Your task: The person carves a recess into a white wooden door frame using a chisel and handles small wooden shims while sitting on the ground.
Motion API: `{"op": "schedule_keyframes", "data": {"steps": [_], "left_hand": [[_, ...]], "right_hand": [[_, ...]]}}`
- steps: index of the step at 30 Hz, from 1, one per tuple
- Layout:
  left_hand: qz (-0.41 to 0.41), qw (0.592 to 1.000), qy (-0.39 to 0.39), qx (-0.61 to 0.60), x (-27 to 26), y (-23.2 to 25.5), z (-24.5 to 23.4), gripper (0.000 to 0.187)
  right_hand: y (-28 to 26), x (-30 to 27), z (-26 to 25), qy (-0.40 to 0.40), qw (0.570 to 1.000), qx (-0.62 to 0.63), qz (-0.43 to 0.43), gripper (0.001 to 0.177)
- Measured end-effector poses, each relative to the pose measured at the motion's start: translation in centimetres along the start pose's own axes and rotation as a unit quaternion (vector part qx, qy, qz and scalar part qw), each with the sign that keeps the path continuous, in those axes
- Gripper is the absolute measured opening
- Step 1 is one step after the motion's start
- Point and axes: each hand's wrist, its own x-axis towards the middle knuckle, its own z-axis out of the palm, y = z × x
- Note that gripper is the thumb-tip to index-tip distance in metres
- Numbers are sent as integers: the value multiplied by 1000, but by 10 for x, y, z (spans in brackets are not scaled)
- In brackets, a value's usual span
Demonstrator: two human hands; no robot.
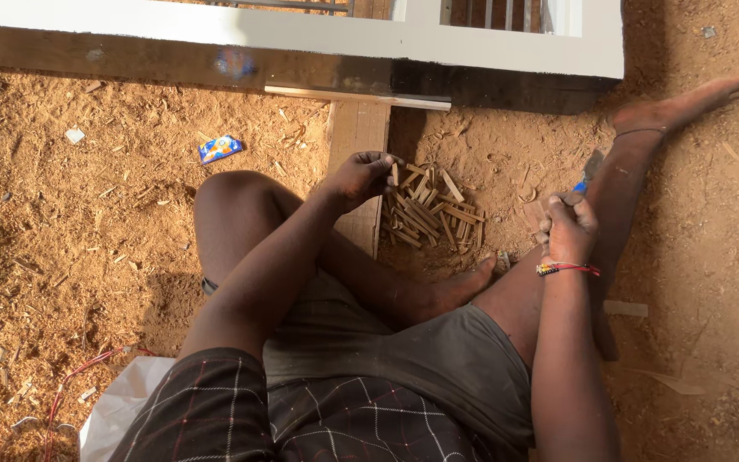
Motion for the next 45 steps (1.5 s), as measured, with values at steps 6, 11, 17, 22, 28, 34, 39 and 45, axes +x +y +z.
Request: {"op": "schedule_keyframes", "data": {"steps": [6,11,17,22,28,34,39,45], "left_hand": [[-21,1000,-14,-11,1,-7,-1,23],[-28,999,20,-3,-2,-3,-5,19],[-22,1000,13,1,-8,3,-4,18],[-56,997,50,23,-10,-1,0,13],[-60,966,85,238,5,-22,13,11],[-70,872,40,483,15,-33,57,17],[9,856,1,516,57,-47,93,21],[74,839,19,539,93,-60,124,40]], "right_hand": [[3,9,16,-30,999,-14,-16,7],[-6,-4,35,-66,997,-45,20,6],[-6,-2,40,-59,995,-16,74,6],[-5,0,37,-56,994,16,90,6],[-6,1,37,-66,990,2,126,7],[-7,5,42,-78,986,7,145,7],[-12,5,42,-74,986,16,149,8],[-15,5,38,-53,985,32,164,8]]}}
